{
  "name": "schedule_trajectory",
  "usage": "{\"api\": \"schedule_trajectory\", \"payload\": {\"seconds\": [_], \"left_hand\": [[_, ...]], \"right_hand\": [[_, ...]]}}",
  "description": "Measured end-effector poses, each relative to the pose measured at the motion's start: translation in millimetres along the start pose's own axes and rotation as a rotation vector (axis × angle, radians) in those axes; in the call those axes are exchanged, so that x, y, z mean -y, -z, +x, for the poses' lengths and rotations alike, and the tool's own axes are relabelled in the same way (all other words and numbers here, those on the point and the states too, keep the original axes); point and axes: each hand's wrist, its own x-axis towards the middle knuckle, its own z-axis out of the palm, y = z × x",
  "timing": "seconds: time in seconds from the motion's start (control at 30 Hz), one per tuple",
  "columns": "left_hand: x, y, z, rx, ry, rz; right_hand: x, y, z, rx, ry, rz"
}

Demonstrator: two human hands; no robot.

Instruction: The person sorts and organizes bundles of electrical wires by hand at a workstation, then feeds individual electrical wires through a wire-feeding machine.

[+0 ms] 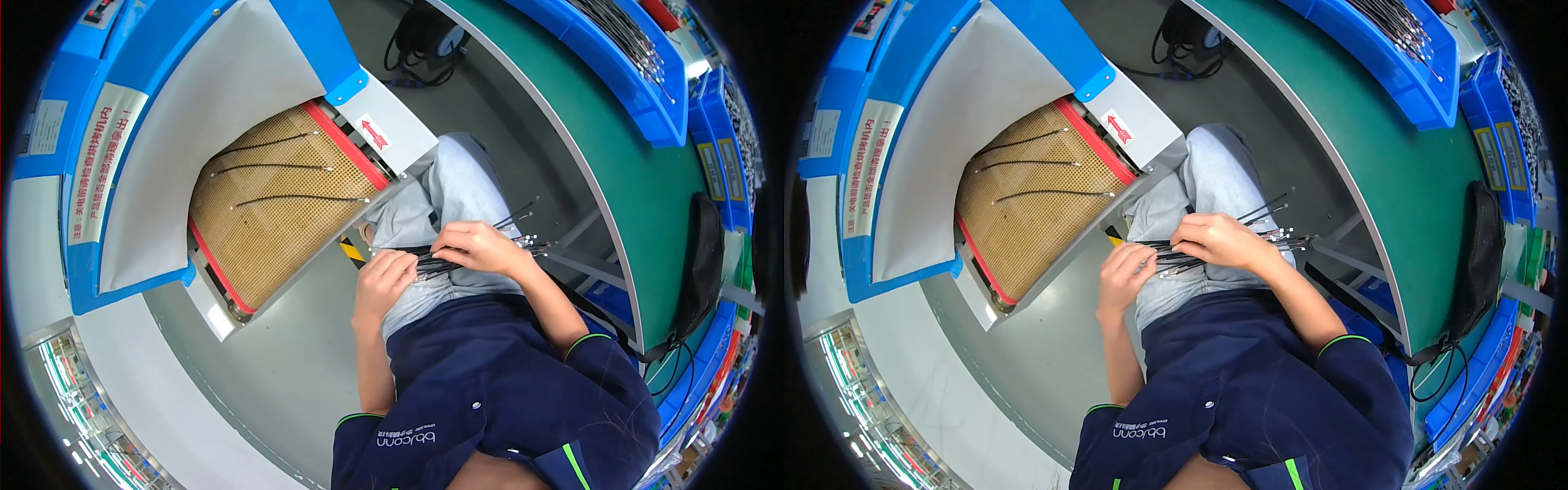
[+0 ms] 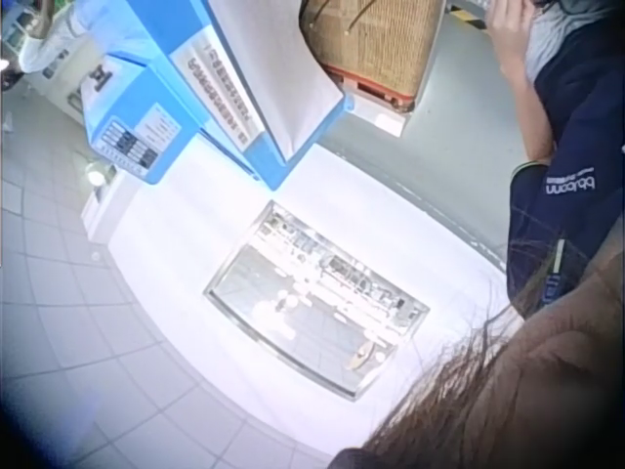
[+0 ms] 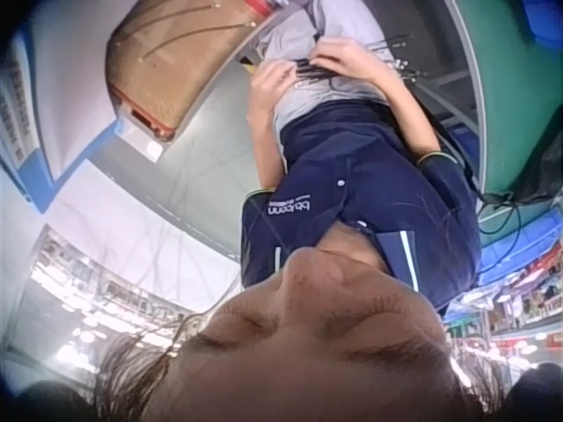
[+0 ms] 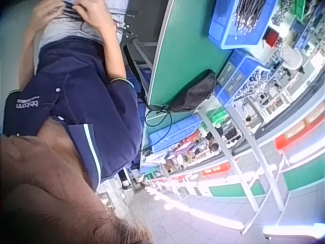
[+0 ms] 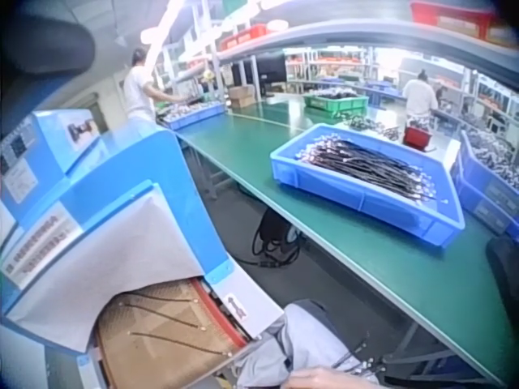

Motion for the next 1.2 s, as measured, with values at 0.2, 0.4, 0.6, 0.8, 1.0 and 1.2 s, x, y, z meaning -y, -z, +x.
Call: {"api": "schedule_trajectory", "payload": {"seconds": [0.2,0.4,0.6,0.8,1.0,1.2], "left_hand": [[23,31,-27,-0.1,0.165,0.144],[36,61,-49,-0.202,0.329,0.166],[38,66,-52,-0.209,0.352,0.138],[40,73,-53,-0.234,0.344,0.146],[39,75,-54,-0.216,0.357,0.124],[39,79,-56,-0.229,0.378,0.116]], "right_hand": [[-21,39,-8,-0.024,0.011,-0.292],[-19,70,-22,0.012,-0.169,-0.241],[-10,67,-18,-0.044,-0.199,-0.177],[-11,65,-20,-0.127,-0.02,-0.267],[-6,63,-16,-0.139,0.012,-0.323],[-13,64,-16,-0.147,0.295,-0.512]]}}
